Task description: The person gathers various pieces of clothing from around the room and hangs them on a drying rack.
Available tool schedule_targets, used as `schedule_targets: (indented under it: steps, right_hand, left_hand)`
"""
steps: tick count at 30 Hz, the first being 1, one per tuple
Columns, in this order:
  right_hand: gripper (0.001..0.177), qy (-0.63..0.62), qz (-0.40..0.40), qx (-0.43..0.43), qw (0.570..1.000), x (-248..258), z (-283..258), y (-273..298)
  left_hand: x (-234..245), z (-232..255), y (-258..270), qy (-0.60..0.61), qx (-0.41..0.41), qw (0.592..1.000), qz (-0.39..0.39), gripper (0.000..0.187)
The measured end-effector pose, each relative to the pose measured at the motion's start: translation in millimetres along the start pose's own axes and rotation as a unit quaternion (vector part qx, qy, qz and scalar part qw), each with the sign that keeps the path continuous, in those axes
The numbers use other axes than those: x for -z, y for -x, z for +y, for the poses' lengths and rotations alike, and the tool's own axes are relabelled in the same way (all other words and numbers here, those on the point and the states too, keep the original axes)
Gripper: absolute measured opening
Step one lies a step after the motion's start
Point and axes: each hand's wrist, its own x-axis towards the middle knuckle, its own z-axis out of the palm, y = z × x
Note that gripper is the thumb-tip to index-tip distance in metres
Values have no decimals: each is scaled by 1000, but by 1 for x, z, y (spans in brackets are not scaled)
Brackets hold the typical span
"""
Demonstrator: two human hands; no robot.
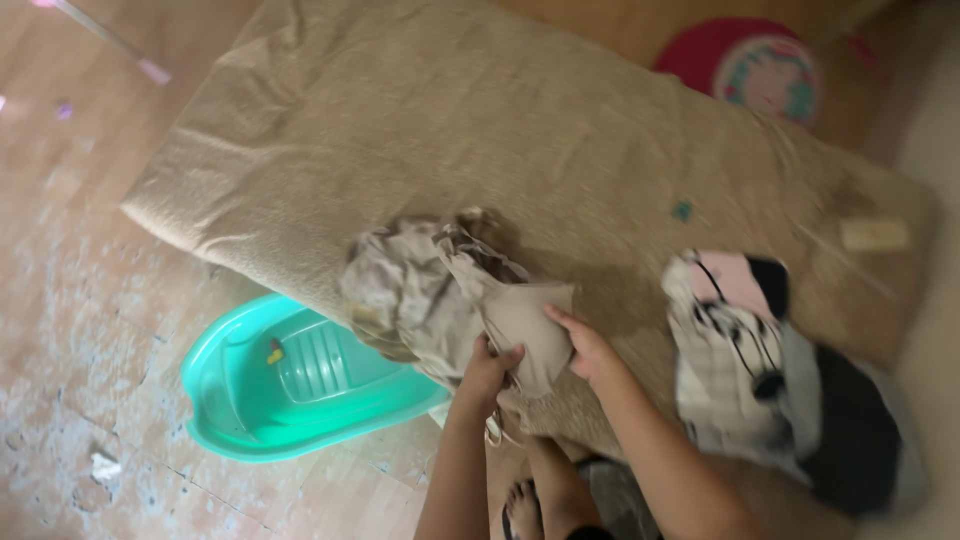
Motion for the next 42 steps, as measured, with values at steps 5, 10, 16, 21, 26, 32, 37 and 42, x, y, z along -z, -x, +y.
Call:
schedule_targets:
  steps: [5,10,16,21,26,32,37,42]
  right_hand:
    - [76,-17,9,-5,1000,74,52,106]
    - [92,1,141,-36,989,150,62,188]
    - [119,472,110,293,824,262,51,247]
    - [79,247,43,-25,968,313,2,307]
    - [63,80,70,78,991,446,36,272]
    - [56,-5,226,193,955,509,-20,263]
    - [65,389,453,101,796,529,-13,244]
    - [29,405,498,163,749,618,48,199]
  left_hand:
    - [-41,-63,76,23,29,999,-16,83]
    - [-93,-104,110,-19,-39,995,-94,74]
    - [-178,-159,109,-454,-52,872,-175,81]
    - [-287,-159,122,-354,-141,894,-235,74]
    - [-358,-207,102,-221,2,914,-341,103]
    - [-431,-246,77,-126,109,937,-307,81]
    - [-475,-269,44,-65,41,978,-192,65]
    - [-510,-269,38,-3,6,994,-105,58]
